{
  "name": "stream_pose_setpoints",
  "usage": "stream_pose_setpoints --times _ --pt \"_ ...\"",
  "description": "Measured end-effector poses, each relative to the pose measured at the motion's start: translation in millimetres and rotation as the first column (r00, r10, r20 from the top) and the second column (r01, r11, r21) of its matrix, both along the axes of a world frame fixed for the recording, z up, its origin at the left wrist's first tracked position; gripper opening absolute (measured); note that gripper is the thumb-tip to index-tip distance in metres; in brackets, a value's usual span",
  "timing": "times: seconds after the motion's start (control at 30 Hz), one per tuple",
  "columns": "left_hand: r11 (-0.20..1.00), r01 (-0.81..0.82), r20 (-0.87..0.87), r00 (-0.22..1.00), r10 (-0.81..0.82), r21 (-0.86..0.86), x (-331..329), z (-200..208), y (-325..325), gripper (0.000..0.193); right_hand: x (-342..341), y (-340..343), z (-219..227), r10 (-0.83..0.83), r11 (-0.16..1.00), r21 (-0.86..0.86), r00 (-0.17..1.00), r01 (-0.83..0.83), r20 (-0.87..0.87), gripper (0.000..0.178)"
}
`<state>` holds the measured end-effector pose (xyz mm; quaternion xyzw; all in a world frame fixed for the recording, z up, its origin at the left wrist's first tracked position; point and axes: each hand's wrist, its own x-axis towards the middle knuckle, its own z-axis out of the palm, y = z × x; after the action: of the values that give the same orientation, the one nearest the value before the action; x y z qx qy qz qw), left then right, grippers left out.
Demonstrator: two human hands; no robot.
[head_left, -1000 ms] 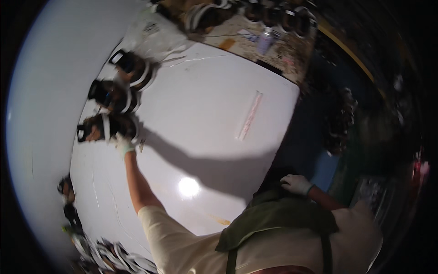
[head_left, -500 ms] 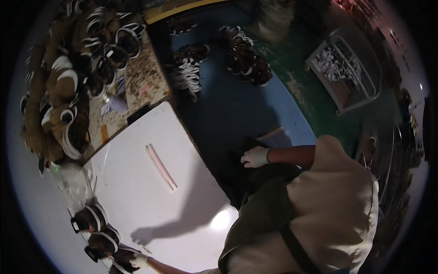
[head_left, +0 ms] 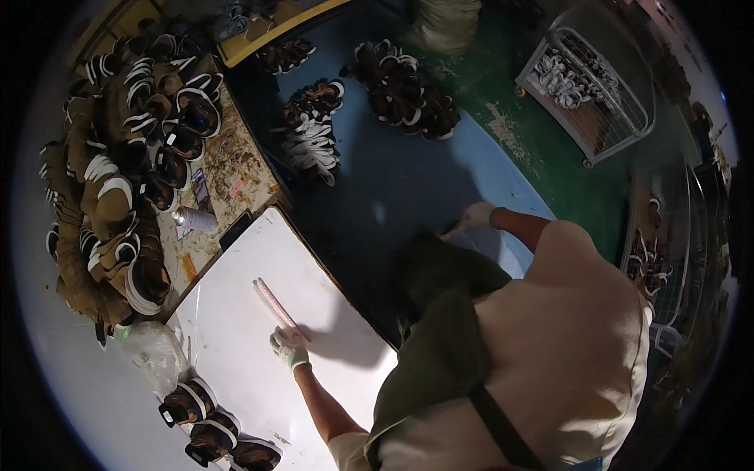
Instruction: The person bundles several brown shoes with a white strap, places them in a sack, and then removes them. They proceed to work on individual shoes, using pliers to adjust or remove parts near the laces and eyelets. The person handles the shoes one at a time, turning them over and manipulating components with tools.
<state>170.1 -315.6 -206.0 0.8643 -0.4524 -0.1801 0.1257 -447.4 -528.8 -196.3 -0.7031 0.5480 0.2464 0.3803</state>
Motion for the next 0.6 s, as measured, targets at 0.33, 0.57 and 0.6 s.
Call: stream_pose_setpoints --times 0.33,0.57,0.6 --pt "0.978 -0.140 0.244 0.965 0.099 0.154 37.0 16.7 -108.2 0.046 -25.1 -117.3 -40.2 -0.107 0.987 -0.102 0.984 0.122 0.140 0.045" --pt "0.800 -0.533 0.432 0.812 0.392 0.276 38.9 2.8 -135.0 0.079 -31.4 -382.2 -101.5 -0.427 0.881 -0.127 0.881 0.457 0.204 0.038" --pt "0.682 -0.607 0.664 0.710 0.234 0.409 37.6 2.0 -126.9 0.084 -31.4 -427.4 -120.8 -0.443 0.879 -0.095 0.873 0.468 0.203 0.038"
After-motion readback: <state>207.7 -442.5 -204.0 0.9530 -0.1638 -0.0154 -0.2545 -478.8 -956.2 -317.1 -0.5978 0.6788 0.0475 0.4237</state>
